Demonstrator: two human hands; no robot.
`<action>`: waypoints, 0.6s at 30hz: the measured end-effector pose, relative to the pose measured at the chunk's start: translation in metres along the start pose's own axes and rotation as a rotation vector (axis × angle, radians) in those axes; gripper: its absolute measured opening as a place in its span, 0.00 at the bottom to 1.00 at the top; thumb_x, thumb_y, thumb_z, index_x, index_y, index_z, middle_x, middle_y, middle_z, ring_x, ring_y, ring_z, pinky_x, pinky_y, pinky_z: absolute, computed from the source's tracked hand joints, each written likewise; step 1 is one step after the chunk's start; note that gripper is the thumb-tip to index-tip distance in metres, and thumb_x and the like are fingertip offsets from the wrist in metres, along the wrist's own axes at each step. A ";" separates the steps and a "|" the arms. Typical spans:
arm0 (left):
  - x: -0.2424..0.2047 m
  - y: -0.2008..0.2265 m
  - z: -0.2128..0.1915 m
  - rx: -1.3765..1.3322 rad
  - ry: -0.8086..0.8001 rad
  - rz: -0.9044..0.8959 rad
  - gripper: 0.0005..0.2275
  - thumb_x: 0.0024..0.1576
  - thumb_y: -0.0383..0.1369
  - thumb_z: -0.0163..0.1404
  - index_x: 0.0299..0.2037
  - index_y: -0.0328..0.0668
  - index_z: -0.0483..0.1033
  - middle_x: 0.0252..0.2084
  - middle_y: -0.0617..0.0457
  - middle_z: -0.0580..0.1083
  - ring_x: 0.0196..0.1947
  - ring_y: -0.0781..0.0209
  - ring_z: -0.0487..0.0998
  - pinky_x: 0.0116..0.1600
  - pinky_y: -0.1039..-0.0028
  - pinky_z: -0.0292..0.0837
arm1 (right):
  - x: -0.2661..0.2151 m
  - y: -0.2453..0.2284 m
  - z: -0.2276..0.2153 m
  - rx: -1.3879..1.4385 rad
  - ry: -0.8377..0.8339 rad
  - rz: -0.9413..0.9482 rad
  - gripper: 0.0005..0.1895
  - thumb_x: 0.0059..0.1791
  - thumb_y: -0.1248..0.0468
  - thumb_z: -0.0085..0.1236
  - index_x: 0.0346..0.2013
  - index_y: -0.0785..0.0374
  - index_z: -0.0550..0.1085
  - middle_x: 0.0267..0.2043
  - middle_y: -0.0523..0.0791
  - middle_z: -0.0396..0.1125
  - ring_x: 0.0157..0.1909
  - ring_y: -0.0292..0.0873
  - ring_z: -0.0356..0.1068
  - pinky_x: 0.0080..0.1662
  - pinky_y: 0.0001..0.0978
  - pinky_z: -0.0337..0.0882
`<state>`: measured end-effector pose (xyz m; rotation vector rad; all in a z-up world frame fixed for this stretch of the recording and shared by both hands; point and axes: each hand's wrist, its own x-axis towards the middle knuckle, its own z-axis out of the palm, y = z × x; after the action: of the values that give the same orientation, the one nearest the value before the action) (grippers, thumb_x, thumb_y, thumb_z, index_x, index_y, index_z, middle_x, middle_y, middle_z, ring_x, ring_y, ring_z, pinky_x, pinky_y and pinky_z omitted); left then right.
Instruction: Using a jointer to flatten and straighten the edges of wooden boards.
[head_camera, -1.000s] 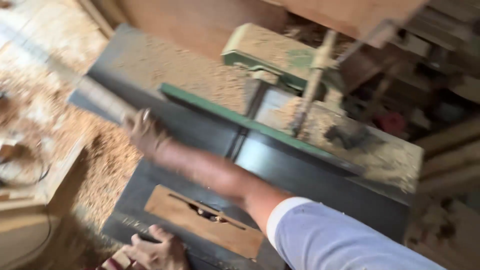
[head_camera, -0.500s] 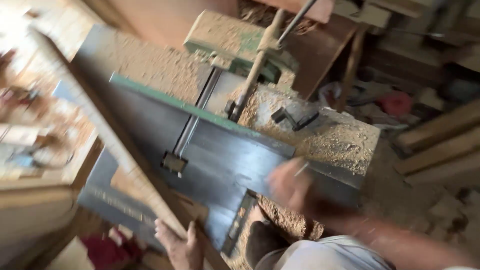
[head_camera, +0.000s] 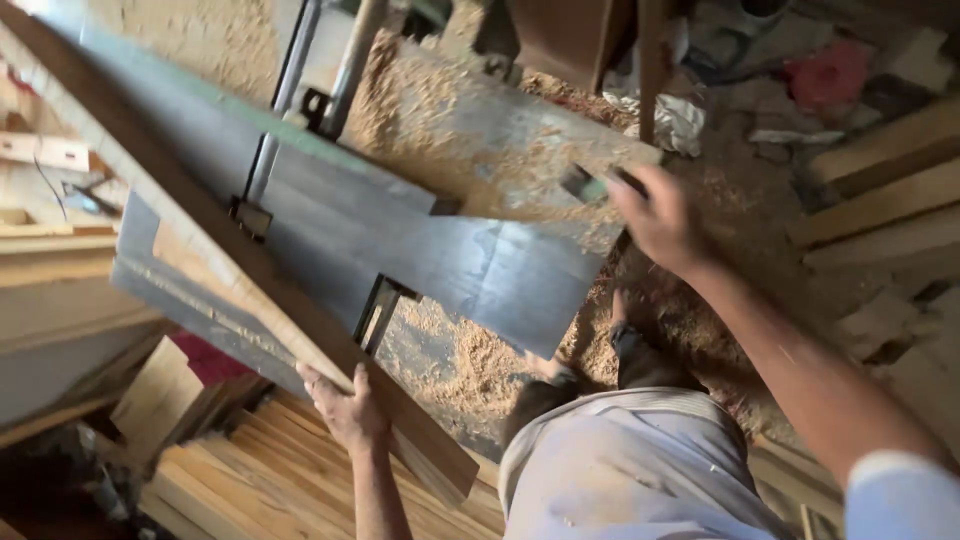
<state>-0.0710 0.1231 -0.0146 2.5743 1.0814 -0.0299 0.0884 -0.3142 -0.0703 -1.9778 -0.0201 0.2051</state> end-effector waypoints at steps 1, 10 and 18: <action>0.000 0.006 -0.001 -0.083 -0.005 -0.020 0.43 0.57 0.41 0.54 0.79 0.45 0.38 0.77 0.33 0.52 0.73 0.38 0.57 0.73 0.59 0.54 | -0.030 0.012 -0.016 0.051 0.088 -0.117 0.12 0.57 0.56 0.51 0.42 0.63 0.73 0.29 0.41 0.67 0.24 0.36 0.65 0.25 0.30 0.67; 0.002 -0.015 0.009 -0.078 0.043 -0.033 0.42 0.56 0.43 0.56 0.79 0.46 0.44 0.68 0.33 0.68 0.64 0.41 0.72 0.66 0.61 0.66 | -0.138 0.105 0.040 -0.014 -0.010 0.273 0.08 0.48 0.61 0.58 0.34 0.64 0.72 0.24 0.47 0.70 0.21 0.43 0.71 0.24 0.37 0.71; 0.004 -0.017 0.010 -0.107 0.082 0.030 0.42 0.54 0.44 0.57 0.77 0.45 0.47 0.67 0.33 0.68 0.63 0.42 0.73 0.64 0.60 0.67 | -0.116 0.110 0.040 -0.228 -0.042 0.100 0.08 0.44 0.62 0.64 0.33 0.61 0.74 0.21 0.45 0.70 0.18 0.41 0.70 0.22 0.38 0.70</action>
<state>-0.0789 0.1340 -0.0302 2.5143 1.0434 0.1389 -0.0411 -0.3347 -0.1707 -2.2039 0.0295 0.3219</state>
